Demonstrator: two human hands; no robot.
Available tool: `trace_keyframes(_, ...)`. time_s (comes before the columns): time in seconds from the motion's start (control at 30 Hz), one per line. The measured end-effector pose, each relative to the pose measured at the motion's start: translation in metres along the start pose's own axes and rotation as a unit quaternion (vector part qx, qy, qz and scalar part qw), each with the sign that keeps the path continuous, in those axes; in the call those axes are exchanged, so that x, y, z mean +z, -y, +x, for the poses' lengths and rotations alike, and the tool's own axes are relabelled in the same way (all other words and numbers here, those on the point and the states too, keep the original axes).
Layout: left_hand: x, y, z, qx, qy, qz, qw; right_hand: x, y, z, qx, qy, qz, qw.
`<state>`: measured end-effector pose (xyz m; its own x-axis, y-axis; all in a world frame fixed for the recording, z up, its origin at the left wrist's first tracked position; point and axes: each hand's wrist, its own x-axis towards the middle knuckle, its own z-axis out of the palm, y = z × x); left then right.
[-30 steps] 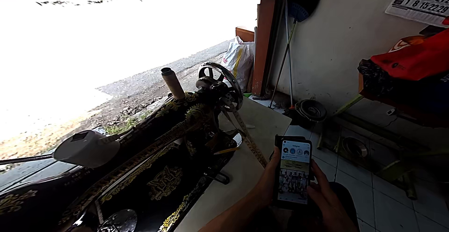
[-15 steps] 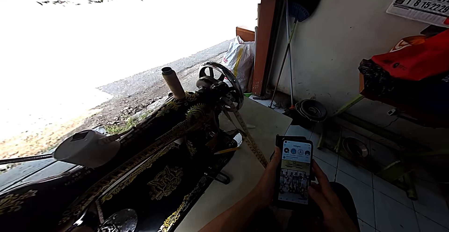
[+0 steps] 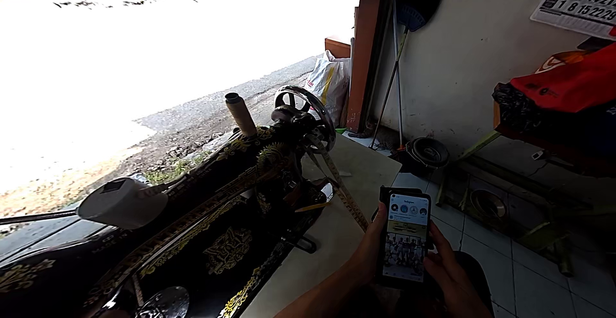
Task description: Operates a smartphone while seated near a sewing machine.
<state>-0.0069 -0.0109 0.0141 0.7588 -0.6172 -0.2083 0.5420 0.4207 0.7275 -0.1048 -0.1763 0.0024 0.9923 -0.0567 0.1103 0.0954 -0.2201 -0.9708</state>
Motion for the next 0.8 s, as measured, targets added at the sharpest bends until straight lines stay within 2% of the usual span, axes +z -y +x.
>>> trace_keyframes(0.8,0.0,0.0003,0.0001,-0.006,0.003,0.001,1.0,-0.0003,-0.0003,-0.0015,0.002,-0.002,0.002,1.0)
